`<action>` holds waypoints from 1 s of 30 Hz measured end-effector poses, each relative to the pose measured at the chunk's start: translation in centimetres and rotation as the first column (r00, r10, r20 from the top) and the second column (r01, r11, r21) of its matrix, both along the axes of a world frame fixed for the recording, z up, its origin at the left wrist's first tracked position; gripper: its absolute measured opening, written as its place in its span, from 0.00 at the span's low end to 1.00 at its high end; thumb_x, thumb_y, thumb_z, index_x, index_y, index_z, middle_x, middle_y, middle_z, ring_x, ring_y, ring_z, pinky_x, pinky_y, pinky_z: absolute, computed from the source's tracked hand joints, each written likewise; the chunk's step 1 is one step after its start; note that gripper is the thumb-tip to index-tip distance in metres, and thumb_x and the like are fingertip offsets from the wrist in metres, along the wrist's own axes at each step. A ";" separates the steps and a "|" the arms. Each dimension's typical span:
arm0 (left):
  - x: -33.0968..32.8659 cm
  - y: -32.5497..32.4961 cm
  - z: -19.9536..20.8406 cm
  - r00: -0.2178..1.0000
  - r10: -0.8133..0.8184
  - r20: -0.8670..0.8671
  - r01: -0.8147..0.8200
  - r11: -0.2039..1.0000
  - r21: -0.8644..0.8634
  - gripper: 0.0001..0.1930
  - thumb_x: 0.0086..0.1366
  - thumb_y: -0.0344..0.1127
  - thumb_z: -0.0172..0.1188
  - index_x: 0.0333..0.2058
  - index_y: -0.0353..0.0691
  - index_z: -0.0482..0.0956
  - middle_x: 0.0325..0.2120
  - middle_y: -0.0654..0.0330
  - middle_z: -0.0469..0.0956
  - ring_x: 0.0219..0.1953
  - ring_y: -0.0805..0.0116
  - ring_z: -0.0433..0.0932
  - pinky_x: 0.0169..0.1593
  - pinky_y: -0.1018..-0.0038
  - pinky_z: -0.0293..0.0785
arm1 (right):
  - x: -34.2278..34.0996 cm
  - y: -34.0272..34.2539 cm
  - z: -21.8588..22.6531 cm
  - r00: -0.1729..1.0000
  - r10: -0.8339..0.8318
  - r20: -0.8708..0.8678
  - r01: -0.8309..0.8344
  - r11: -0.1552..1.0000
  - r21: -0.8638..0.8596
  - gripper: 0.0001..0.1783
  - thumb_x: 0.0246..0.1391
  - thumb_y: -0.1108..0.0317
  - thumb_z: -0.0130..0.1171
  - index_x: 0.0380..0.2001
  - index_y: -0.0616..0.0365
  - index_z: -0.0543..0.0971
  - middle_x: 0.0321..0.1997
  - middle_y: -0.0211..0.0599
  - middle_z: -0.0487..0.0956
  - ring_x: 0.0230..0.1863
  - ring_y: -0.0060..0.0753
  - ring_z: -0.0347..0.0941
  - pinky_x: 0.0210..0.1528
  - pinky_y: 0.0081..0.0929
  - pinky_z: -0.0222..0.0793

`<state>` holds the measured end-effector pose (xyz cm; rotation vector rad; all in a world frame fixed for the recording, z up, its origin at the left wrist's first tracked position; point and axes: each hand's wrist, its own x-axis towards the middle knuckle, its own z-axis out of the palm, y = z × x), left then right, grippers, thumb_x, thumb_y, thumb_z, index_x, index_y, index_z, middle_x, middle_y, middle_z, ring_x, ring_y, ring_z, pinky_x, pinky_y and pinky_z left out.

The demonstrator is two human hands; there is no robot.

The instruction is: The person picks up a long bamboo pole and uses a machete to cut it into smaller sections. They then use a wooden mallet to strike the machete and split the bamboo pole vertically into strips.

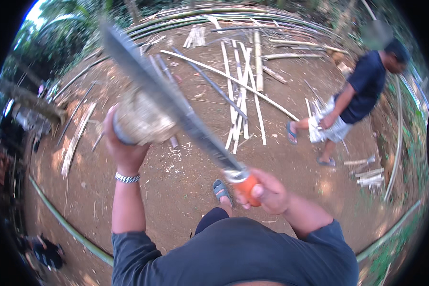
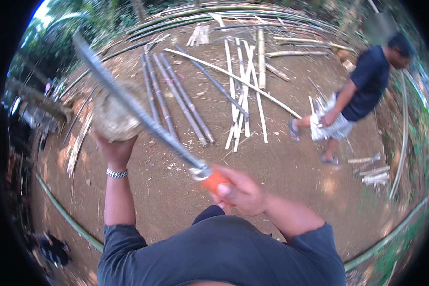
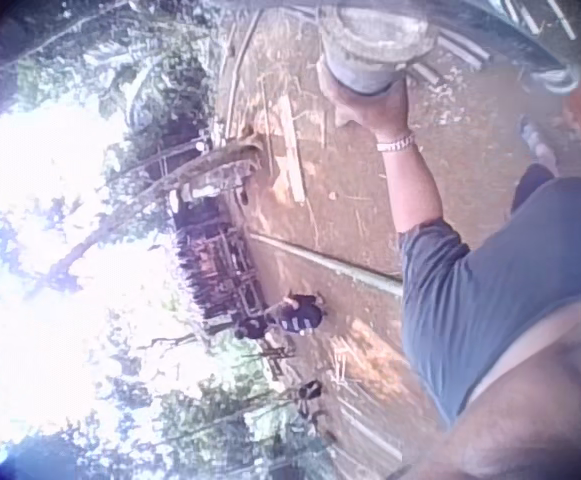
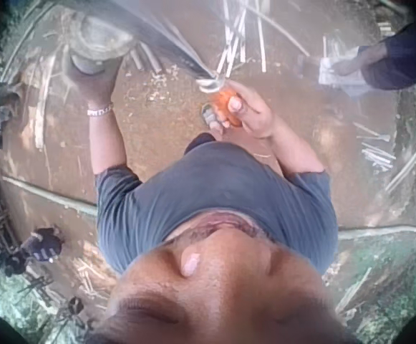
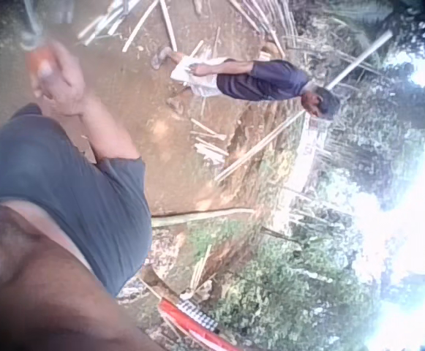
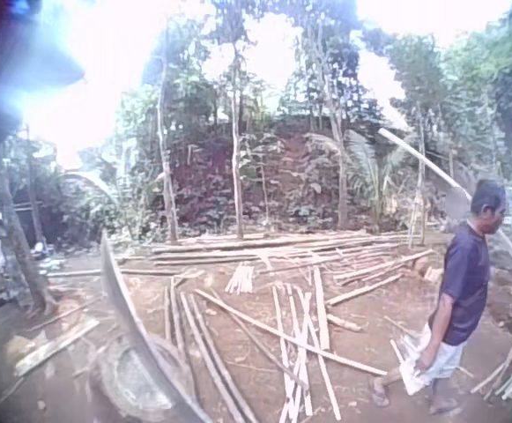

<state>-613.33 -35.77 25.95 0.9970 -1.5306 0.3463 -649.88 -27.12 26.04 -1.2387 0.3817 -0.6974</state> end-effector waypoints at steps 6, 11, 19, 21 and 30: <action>-5.3 -10.6 4.2 0.988 0.096 0.125 -0.079 0.988 -0.133 0.48 0.38 0.43 0.84 0.59 0.38 0.71 0.52 0.49 0.77 0.53 0.50 0.79 0.59 0.58 0.74 | -3.8 -9.8 1.2 0.970 -0.225 0.097 0.233 0.969 -0.079 0.48 0.64 0.36 0.53 0.69 0.67 0.58 0.21 0.34 0.73 0.18 0.28 0.70 0.33 0.37 0.73; -5.2 -15.7 5.1 0.990 0.101 0.096 -0.088 0.988 -0.129 0.45 0.38 0.47 0.82 0.56 0.39 0.73 0.49 0.51 0.79 0.50 0.51 0.80 0.55 0.57 0.75 | -4.9 -14.1 1.4 0.933 -0.324 0.159 0.322 0.946 0.036 0.45 0.65 0.37 0.50 0.68 0.64 0.57 0.21 0.37 0.73 0.17 0.32 0.71 0.31 0.41 0.73; -7.9 -21.6 4.9 0.994 0.060 0.096 -0.055 0.997 -0.054 0.43 0.39 0.47 0.81 0.55 0.40 0.74 0.48 0.53 0.79 0.48 0.51 0.80 0.53 0.56 0.75 | -8.0 -20.1 0.4 0.938 -0.307 0.164 0.295 0.951 0.091 0.43 0.67 0.36 0.48 0.69 0.61 0.56 0.21 0.37 0.72 0.16 0.33 0.71 0.31 0.43 0.73; -8.8 -22.7 4.6 0.994 0.046 0.101 -0.042 0.998 -0.037 0.43 0.39 0.47 0.81 0.55 0.40 0.74 0.48 0.53 0.79 0.48 0.51 0.81 0.53 0.56 0.75 | -8.9 -20.9 0.0 0.944 -0.298 0.143 0.287 0.953 0.094 0.44 0.67 0.35 0.48 0.69 0.60 0.56 0.21 0.37 0.73 0.18 0.33 0.72 0.33 0.44 0.73; -11.8 -28.1 3.5 0.979 0.142 0.143 -0.135 0.989 -0.056 0.45 0.36 0.48 0.83 0.54 0.39 0.74 0.46 0.51 0.79 0.47 0.51 0.81 0.51 0.57 0.77 | -11.3 -28.4 -0.8 0.971 -0.210 0.112 0.186 0.963 0.193 0.49 0.59 0.34 0.59 0.69 0.62 0.60 0.24 0.39 0.75 0.23 0.34 0.73 0.40 0.43 0.71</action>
